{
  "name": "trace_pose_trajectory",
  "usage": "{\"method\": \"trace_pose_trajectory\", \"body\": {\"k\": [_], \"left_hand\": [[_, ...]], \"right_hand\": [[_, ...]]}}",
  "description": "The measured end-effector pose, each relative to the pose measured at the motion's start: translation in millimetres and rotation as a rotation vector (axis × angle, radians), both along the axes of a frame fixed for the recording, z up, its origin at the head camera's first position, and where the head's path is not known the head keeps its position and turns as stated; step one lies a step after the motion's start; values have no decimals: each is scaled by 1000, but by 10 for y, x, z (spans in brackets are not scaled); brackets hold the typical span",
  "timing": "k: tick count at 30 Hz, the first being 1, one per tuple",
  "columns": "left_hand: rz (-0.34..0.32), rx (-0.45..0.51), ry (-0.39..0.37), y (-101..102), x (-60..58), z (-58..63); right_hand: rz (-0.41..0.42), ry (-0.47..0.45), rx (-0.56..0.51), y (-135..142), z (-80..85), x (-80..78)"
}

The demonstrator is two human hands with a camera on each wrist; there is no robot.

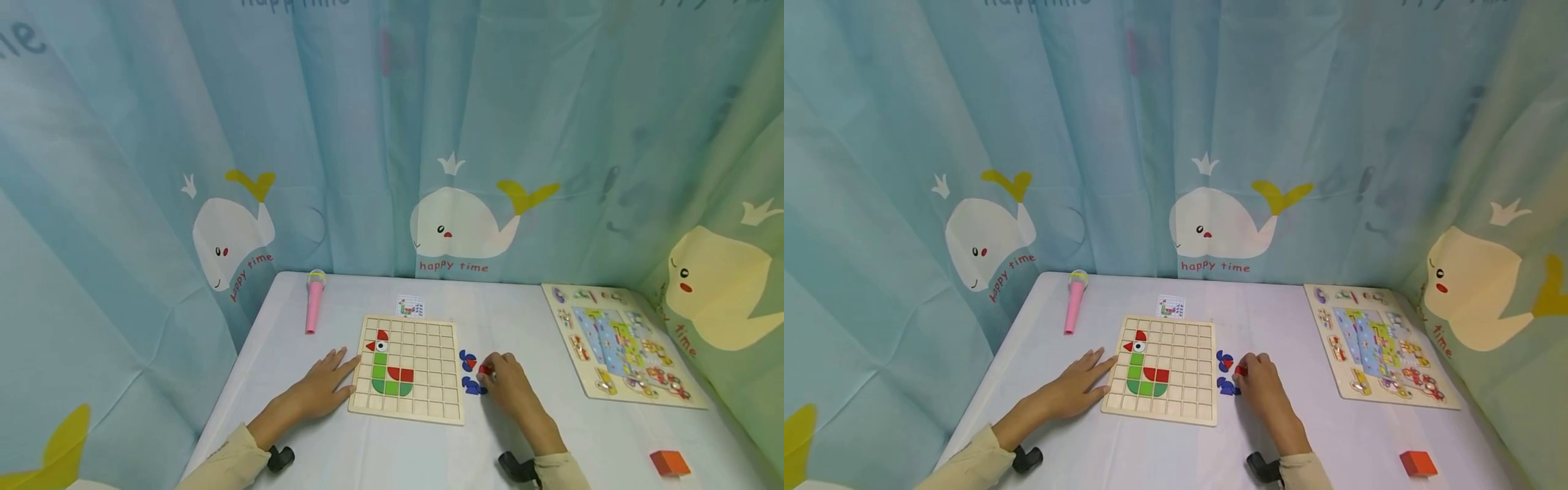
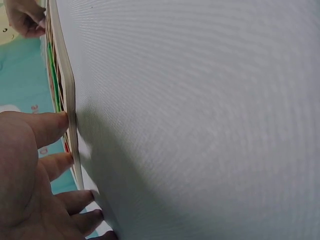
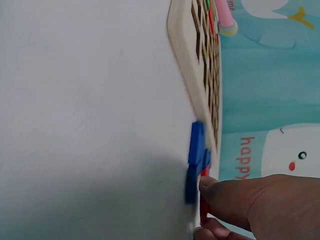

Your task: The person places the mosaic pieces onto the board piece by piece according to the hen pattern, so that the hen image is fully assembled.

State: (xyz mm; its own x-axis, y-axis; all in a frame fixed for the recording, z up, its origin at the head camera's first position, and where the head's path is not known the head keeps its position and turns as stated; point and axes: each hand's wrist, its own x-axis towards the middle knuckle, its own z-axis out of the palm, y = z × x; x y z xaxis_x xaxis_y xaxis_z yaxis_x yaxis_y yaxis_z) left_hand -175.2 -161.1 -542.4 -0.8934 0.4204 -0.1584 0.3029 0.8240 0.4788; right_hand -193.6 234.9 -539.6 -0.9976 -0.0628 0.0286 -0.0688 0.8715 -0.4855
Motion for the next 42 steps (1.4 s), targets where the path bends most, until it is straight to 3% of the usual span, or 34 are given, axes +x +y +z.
{"method": "trace_pose_trajectory", "body": {"k": [7,16,21,30,42], "left_hand": [[3,3,2,-9,-11,-19],[12,-14,3,6,-15,-20],[13,-14,7,15,2,-14],[5,-14,13,6,-12,-13],[8,-17,15,3,-13,-26]], "right_hand": [[125,102,-56,-322,106,64],[297,140,-80,-791,8,69],[311,121,-51,-900,5,44],[383,39,-118,-932,81,47],[357,134,-69,-956,25,72]]}}
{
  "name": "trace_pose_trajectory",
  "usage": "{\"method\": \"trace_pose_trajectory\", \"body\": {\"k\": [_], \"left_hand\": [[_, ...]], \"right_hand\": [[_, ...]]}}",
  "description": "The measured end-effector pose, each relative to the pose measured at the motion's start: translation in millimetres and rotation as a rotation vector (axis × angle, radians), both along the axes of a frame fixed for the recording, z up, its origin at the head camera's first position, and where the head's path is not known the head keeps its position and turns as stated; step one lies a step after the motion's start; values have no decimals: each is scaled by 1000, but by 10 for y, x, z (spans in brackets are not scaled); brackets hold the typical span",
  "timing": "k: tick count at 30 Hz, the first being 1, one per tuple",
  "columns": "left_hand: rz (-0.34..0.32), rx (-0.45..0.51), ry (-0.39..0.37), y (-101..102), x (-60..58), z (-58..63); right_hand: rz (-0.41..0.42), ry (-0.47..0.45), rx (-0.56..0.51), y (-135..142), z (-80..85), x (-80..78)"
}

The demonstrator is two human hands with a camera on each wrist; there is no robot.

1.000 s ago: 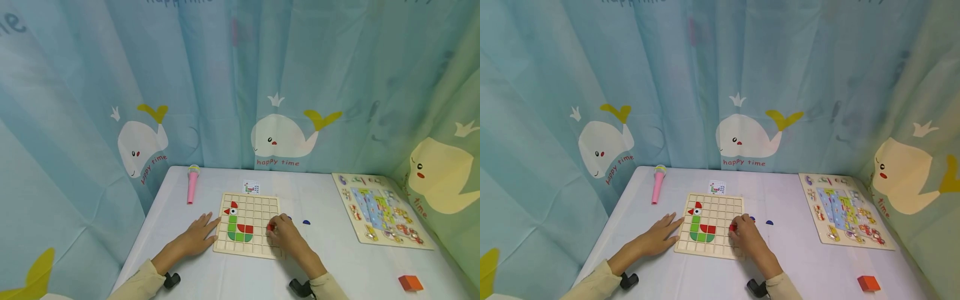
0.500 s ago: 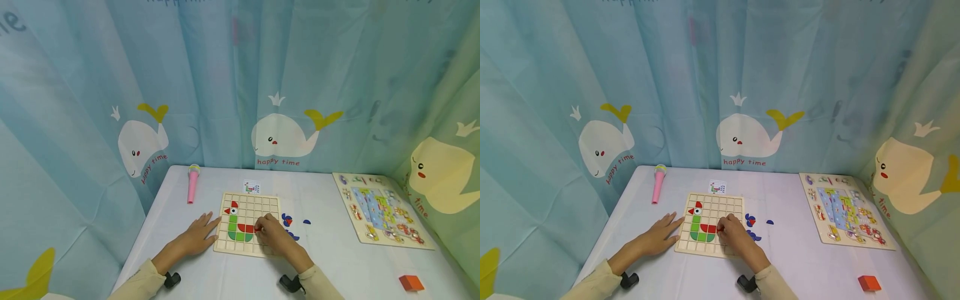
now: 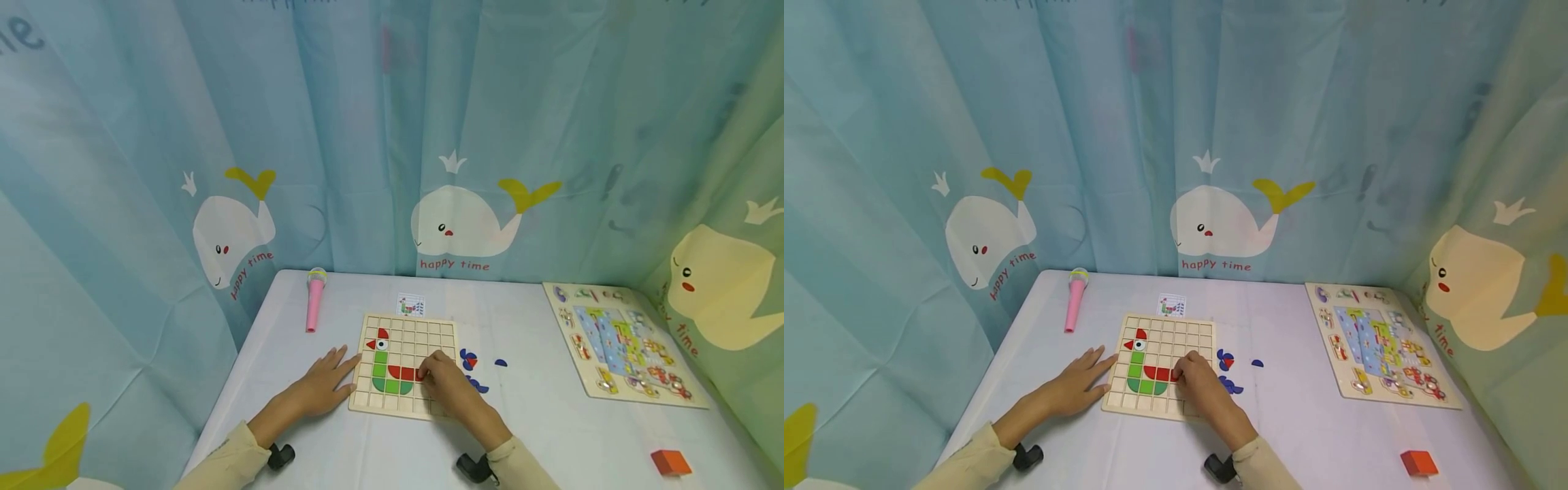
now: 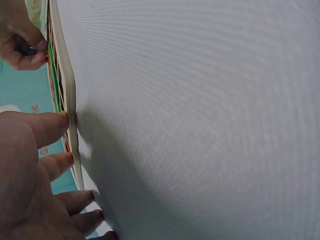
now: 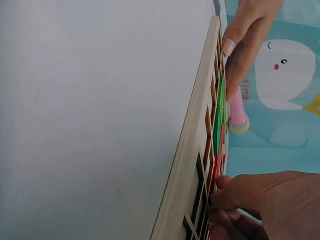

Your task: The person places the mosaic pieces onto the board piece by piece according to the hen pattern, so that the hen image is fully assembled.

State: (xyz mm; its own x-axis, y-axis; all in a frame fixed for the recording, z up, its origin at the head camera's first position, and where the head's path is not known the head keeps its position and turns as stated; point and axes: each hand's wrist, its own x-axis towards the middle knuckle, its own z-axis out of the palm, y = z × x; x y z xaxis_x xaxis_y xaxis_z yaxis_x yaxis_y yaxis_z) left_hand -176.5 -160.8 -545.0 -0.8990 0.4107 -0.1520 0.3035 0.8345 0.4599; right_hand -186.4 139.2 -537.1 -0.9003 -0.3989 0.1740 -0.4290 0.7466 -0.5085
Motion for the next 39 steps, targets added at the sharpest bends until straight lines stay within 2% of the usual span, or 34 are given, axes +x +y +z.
{"method": "trace_pose_trajectory", "body": {"k": [5,8,15,19,22,26,35,39], "left_hand": [[-1,2,4,0,8,8],[-1,3,-1,-1,4,1],[1,-16,-3,-5,-12,-15],[-1,-9,-8,-6,-1,-9],[-4,-4,-4,-4,7,-1],[-6,-1,-2,-1,3,5],[-1,6,0,13,14,32],[4,5,3,15,16,19]], "right_hand": [[6,27,-20,40,-6,-5],[-19,35,-29,141,18,-19],[-187,-26,59,552,84,-87],[-250,-86,83,755,45,-153],[-249,-106,66,861,-10,-202],[-222,-87,52,946,-37,-234],[-246,-154,10,1008,25,-262],[-254,-158,30,1012,21,-269]]}}
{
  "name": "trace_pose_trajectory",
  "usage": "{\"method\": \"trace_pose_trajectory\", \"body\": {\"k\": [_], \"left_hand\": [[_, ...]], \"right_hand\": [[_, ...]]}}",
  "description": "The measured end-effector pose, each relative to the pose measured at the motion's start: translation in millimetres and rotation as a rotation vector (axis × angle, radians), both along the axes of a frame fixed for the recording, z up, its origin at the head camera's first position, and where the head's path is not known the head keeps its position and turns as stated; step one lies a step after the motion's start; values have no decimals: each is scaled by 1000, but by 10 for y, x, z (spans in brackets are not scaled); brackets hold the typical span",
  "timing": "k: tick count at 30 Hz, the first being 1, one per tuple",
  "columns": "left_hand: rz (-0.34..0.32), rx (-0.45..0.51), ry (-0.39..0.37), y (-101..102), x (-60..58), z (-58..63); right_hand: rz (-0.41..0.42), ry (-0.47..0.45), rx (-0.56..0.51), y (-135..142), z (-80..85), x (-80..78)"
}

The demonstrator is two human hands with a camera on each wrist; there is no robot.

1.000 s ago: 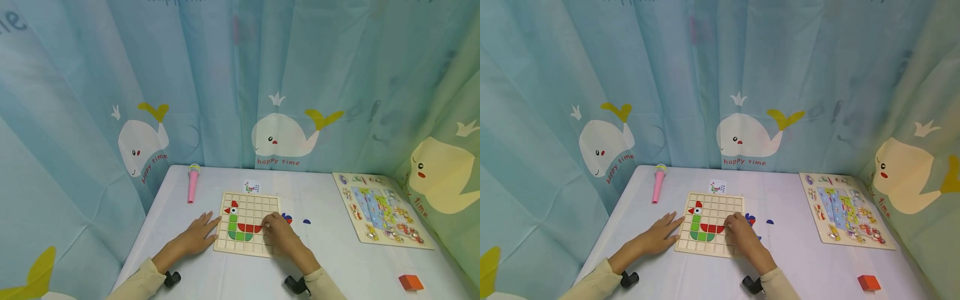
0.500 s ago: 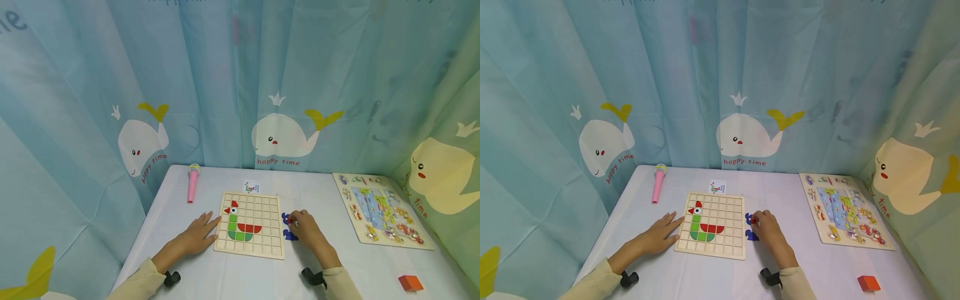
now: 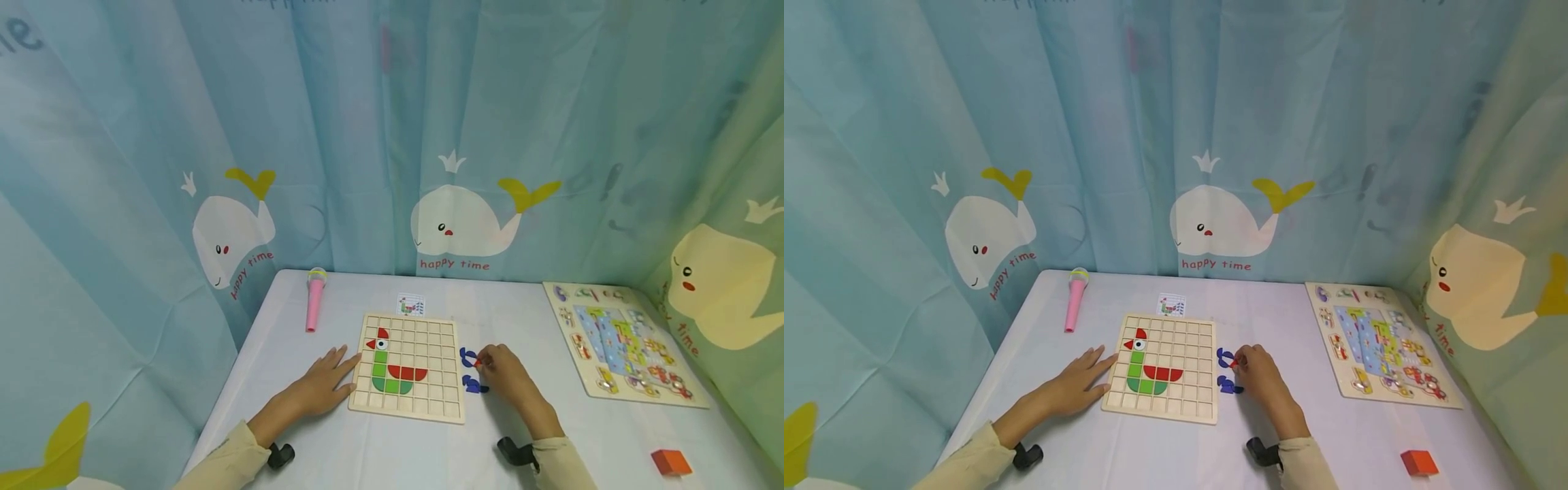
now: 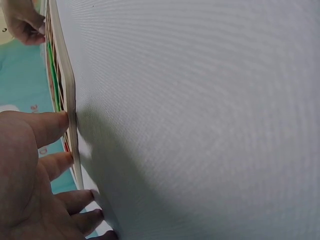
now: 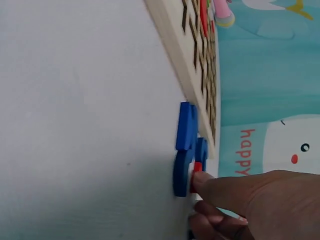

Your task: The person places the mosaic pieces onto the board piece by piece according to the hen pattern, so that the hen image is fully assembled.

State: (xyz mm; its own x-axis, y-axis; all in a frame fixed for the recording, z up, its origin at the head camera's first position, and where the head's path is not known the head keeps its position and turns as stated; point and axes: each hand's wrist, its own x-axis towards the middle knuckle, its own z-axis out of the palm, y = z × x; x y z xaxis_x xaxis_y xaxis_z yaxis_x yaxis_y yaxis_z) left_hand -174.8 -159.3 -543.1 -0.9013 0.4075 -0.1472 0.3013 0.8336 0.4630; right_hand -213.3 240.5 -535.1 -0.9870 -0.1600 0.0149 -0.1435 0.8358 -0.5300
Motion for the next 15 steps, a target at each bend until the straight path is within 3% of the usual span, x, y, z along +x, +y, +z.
{"method": "trace_pose_trajectory", "body": {"k": [6,15], "left_hand": [[4,-2,-10,-4,-11,-27],[1,-2,-9,-11,-15,-25]], "right_hand": [[2,5,29,1,-15,0],[-9,10,154,-37,5,34]]}}
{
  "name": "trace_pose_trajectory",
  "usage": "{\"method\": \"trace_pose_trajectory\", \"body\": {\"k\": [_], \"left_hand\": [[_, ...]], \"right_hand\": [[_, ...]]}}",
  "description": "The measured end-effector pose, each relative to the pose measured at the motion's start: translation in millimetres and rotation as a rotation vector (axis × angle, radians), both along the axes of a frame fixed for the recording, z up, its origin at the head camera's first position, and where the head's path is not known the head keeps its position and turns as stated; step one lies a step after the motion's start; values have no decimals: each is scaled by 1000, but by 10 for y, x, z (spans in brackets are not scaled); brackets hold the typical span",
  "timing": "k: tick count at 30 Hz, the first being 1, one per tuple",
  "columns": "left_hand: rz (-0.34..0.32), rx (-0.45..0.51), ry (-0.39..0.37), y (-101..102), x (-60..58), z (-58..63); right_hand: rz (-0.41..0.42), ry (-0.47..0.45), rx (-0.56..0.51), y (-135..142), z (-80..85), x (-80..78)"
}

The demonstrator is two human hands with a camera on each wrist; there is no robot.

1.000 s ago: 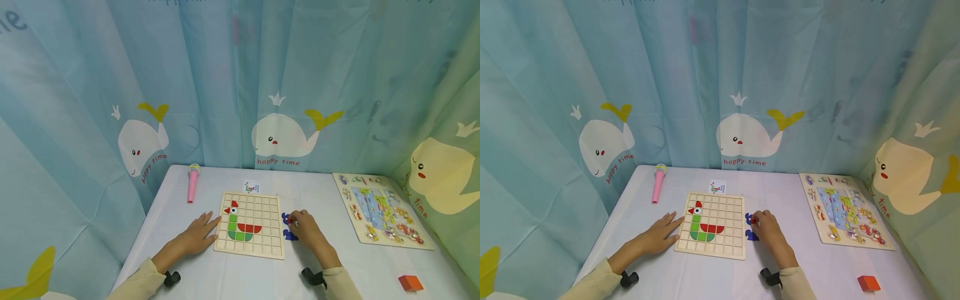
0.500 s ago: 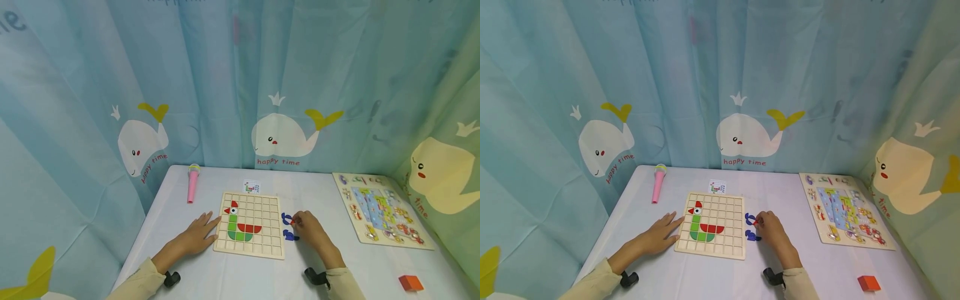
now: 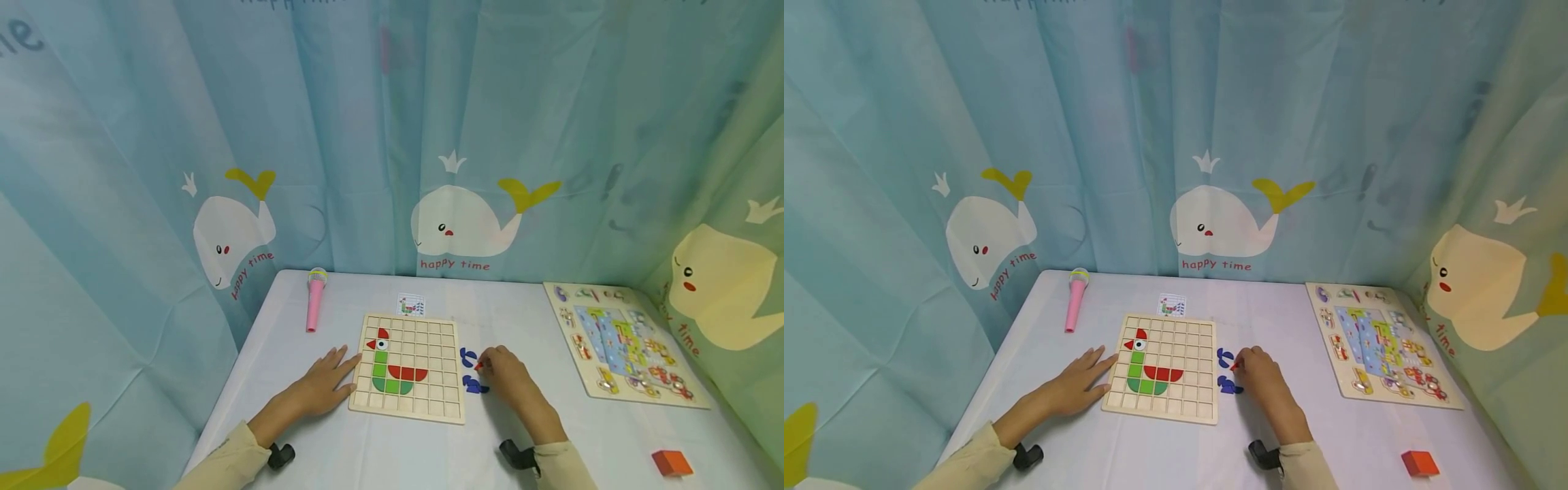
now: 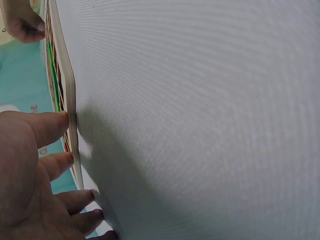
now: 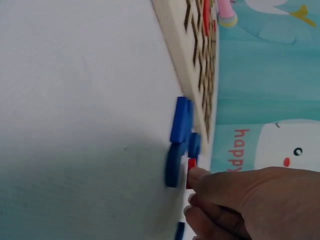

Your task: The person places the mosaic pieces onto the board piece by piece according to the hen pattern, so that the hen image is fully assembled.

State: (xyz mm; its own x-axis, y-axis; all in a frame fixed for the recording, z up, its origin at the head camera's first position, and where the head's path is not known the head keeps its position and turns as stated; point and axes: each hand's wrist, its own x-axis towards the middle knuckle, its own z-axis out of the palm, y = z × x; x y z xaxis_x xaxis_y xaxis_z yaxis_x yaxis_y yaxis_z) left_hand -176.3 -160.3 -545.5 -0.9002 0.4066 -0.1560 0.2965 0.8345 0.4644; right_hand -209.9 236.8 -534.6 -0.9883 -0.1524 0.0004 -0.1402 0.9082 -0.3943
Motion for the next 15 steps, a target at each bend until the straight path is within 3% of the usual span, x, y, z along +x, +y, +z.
{"method": "trace_pose_trajectory", "body": {"k": [6,10,15], "left_hand": [[-2,0,0,1,6,4],[-1,-9,4,-1,5,3],[-4,-10,6,2,2,6]], "right_hand": [[17,36,-47,-119,144,105],[91,92,-107,-351,198,200],[221,221,-136,-754,128,330]]}}
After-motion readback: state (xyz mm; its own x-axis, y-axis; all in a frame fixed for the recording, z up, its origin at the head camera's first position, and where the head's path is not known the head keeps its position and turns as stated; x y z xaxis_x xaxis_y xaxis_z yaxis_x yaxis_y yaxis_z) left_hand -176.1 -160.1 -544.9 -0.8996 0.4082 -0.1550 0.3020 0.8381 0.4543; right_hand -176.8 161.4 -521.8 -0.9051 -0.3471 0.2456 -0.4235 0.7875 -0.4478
